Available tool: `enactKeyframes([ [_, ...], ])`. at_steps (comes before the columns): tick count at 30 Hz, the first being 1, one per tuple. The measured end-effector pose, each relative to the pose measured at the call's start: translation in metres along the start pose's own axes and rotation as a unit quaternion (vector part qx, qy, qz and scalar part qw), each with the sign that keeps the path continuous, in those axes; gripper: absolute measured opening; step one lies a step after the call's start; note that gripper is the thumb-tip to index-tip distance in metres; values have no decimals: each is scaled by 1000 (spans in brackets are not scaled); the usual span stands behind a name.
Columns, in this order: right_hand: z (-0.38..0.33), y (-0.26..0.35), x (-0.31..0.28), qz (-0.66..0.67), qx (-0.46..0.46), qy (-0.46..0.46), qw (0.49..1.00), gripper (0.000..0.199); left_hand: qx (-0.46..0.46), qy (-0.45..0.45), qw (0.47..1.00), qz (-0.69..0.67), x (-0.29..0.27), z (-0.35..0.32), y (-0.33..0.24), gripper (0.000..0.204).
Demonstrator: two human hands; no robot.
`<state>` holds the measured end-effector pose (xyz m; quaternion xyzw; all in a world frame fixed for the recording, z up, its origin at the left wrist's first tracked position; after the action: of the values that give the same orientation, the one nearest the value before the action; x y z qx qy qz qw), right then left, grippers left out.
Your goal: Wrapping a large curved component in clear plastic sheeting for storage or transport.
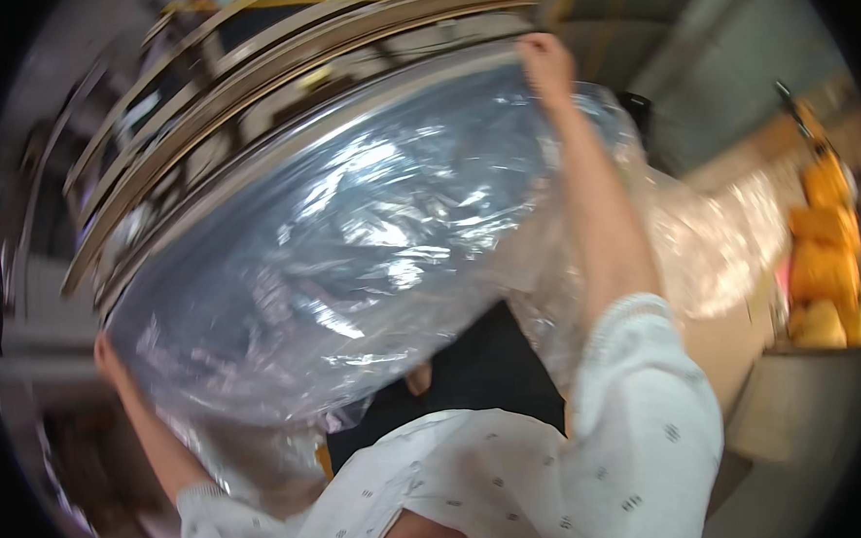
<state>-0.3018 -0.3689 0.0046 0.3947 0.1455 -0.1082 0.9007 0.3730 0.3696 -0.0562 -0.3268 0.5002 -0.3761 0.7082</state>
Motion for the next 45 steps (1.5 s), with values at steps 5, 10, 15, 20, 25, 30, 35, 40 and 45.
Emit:
enactKeyframes([
  [5, 9, -28, 38, 30, -5, 62, 998, 23, -31, 9, 992, -124, -5, 13, -2, 30],
  [10, 21, -27, 47, -15, -4, 63, 998, 26, -22, 12, 996, -86, 13, 16, -29, 27],
  [15, 24, -14, 50, -46, -2, 48, 998, 25, -33, 26, 998, -52, 27, 30, -33, 28],
  [20, 33, -38, 40, -105, -33, 23, 994, 29, -7, 30, 998, -52, 46, 45, -27, 26],
  [25, 28, -28, 45, -150, -40, 0, 988, 38, -43, 13, 998, 40, 28, 70, -15, 29],
  [30, 30, -25, 28, -176, -39, -13, 984, 42, -71, 41, 996, -21, 54, 51, -24, 25],
  [35, 32, -29, 45, -92, -3, -14, 996, 43, -120, 64, 974, -178, 13, 89, 21, 25],
  [40, 36, -30, 31, -64, 14, -29, 997, 38, -134, 35, 952, -272, 27, 94, 28, 26],
  [45, 41, -41, 36, -106, -4, -12, 994, 47, -116, 38, 974, -192, 13, 99, 27, 30],
])
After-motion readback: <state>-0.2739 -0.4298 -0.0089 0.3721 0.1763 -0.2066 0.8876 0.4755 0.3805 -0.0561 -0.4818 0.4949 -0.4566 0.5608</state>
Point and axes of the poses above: each hand's wrist, its own z-axis towards the middle knuckle, its own x-axis out of the palm, y = z × x, the point moved 5 cm from there along z, towards the middle knuckle, and after that the axes turned 10 degrees about -x, right-handed, at the moved point
